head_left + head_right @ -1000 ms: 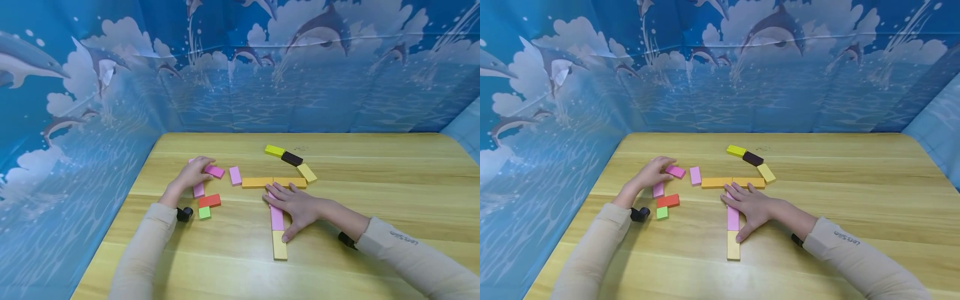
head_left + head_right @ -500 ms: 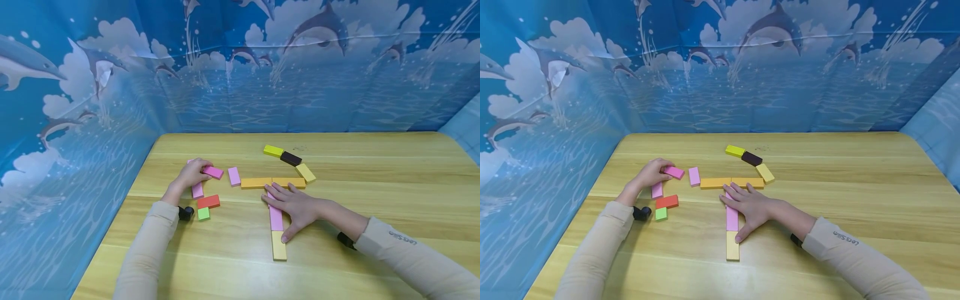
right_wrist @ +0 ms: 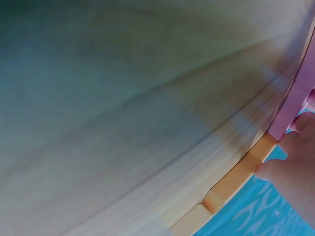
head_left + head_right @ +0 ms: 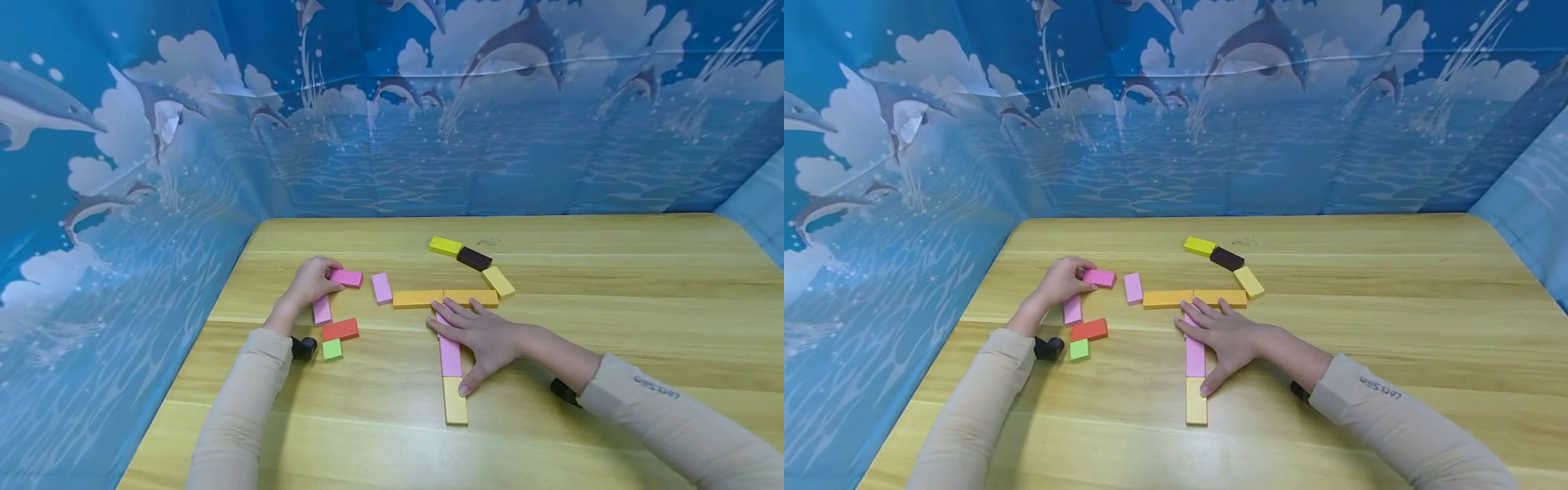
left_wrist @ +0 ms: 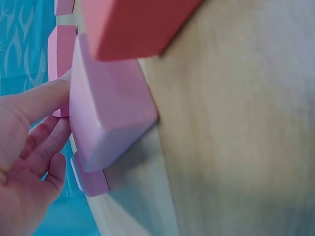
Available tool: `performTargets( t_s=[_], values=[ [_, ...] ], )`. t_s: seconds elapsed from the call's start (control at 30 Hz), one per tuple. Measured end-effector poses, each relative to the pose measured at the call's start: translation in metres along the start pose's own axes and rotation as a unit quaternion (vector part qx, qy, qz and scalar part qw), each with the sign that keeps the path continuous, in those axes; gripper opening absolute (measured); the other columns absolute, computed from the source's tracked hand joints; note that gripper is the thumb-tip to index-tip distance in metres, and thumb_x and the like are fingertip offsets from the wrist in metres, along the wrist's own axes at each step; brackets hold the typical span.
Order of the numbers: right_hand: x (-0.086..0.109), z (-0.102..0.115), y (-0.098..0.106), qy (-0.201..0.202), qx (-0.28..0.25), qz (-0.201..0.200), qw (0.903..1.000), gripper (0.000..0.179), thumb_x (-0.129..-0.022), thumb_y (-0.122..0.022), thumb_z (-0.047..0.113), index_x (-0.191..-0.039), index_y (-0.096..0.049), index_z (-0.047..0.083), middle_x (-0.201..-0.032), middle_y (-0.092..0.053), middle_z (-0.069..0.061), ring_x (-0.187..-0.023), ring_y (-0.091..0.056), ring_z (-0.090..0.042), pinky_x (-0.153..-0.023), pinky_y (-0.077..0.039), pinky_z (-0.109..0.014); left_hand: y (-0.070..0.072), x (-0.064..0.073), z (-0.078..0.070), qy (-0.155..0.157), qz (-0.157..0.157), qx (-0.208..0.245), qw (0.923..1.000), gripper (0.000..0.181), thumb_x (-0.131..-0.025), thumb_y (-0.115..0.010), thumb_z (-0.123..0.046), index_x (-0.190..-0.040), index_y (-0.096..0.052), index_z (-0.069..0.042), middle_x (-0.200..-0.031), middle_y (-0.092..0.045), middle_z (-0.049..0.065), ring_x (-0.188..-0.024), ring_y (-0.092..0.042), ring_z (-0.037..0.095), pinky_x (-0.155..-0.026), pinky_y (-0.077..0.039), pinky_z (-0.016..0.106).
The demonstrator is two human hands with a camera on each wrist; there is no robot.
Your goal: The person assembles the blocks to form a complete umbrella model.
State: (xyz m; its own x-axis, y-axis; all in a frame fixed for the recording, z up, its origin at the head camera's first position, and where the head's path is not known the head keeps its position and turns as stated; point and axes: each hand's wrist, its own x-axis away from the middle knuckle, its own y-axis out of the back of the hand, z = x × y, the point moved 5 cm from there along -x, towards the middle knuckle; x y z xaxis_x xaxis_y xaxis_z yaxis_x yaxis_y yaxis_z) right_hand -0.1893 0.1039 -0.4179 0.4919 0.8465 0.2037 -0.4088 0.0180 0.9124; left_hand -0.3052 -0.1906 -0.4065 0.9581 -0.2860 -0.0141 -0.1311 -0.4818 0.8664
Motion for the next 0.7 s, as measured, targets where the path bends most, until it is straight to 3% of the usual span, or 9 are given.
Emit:
performTargets(
  t_s=[0.3, 0.5, 0.7],
  values=[
    [-0.001, 0.001, 0.002, 0.009, 0.006, -0.005, 0.9999, 0.112, -0.069, -0.063, 0.07, -0.149, -0.018, 0.006, -0.154, -0.003, -0.02, -0.139, 0.001, -0.04, -0.102, -0.002, -0.067, 0.004, -0.005, -0.009, 0.03, -0.027, 0.029, 0.9987, 0.041, -0.078, -0.076, -0.011, -0.114, -0.064, 0.004, -0.109, -0.062, 0.019, -0.09, -0.058, 0.025, -0.079, -0.048, 0.037],
    [-0.001, 0.0, 0.003, 0.007, 0.004, -0.004, 1.0, 0.112, -0.069, -0.063, 0.07, -0.149, -0.017, 0.006, -0.154, -0.002, -0.019, -0.139, 0.002, -0.04, -0.102, -0.002, -0.066, 0.001, -0.012, -0.017, 0.032, -0.045, 0.017, 0.9983, 0.04, -0.077, -0.076, -0.015, -0.112, -0.066, 0.003, -0.106, -0.065, 0.017, -0.085, -0.06, 0.025, -0.077, -0.048, 0.036],
    [-0.001, -0.001, 0.001, 0.005, 0.002, -0.001, 1.0, 0.113, -0.069, -0.063, 0.071, -0.149, -0.017, 0.006, -0.154, -0.001, -0.019, -0.139, 0.003, -0.039, -0.102, -0.001, -0.067, -0.001, -0.018, -0.024, 0.037, -0.062, 0.036, 0.9967, 0.036, -0.077, -0.076, -0.015, -0.108, -0.068, 0.002, -0.104, -0.067, 0.016, -0.088, -0.061, 0.025, -0.079, -0.047, 0.037]
  ],
)
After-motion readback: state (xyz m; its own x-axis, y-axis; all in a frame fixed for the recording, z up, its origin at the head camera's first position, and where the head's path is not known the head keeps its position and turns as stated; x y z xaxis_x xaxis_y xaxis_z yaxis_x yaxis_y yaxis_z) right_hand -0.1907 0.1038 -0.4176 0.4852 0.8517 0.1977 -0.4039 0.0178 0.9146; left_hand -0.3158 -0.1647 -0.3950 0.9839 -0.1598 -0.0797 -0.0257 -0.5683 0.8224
